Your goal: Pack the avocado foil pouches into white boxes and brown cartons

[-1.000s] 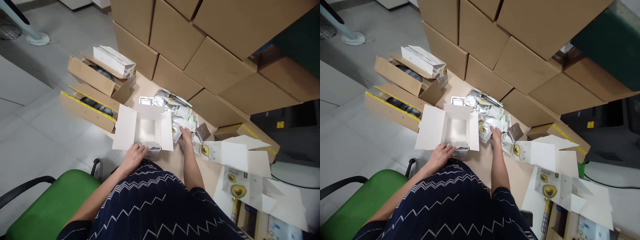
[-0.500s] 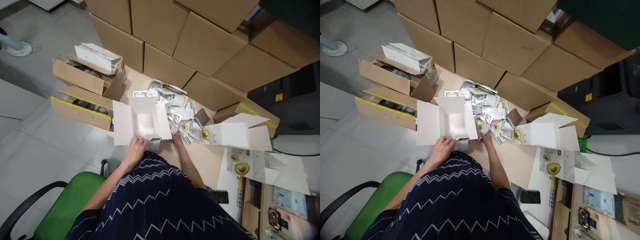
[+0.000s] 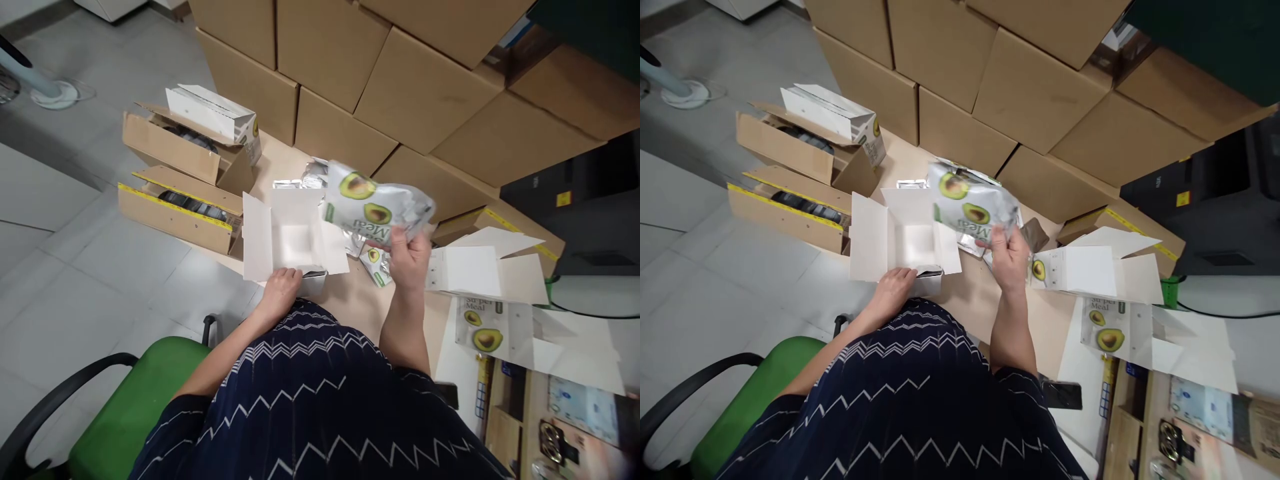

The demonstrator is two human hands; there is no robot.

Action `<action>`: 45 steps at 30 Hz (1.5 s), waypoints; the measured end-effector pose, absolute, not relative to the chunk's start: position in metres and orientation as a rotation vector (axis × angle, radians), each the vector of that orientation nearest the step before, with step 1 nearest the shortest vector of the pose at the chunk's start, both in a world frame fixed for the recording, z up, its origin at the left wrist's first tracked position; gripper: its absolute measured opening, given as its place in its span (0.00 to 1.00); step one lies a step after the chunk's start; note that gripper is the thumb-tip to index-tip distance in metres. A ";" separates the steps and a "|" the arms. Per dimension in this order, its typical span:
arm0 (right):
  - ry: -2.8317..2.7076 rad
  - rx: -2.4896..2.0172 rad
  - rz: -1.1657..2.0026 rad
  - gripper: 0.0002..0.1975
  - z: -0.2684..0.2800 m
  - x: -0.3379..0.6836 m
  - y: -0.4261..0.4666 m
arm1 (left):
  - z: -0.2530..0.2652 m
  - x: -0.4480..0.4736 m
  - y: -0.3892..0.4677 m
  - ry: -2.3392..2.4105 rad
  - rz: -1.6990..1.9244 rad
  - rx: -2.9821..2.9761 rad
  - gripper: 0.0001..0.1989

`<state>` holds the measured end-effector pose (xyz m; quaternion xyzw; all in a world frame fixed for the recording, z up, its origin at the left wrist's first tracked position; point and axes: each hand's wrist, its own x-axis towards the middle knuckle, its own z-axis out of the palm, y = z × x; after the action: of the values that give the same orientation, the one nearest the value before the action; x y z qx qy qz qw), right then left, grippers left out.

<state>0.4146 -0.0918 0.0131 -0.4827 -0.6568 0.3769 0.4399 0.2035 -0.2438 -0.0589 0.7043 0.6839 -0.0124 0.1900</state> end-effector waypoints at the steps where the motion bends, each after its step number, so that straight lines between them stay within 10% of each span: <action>1: -1.724 -1.155 0.964 0.19 0.020 0.405 -0.097 | -0.057 0.204 -0.243 1.917 -0.035 1.986 0.13; 21: -3.492 -0.870 0.814 0.13 -0.046 0.289 -0.098 | -0.062 0.199 -0.248 1.978 0.050 2.097 0.11; 45: -2.869 -0.803 1.587 0.16 -0.019 0.339 -0.100 | -0.074 0.192 -0.236 1.916 0.190 2.040 0.22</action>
<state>0.3385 -0.1002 -0.0189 -0.2362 -0.8441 0.4670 -0.1169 0.1917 -0.2363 -0.0742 0.7170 0.6733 0.0668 0.1675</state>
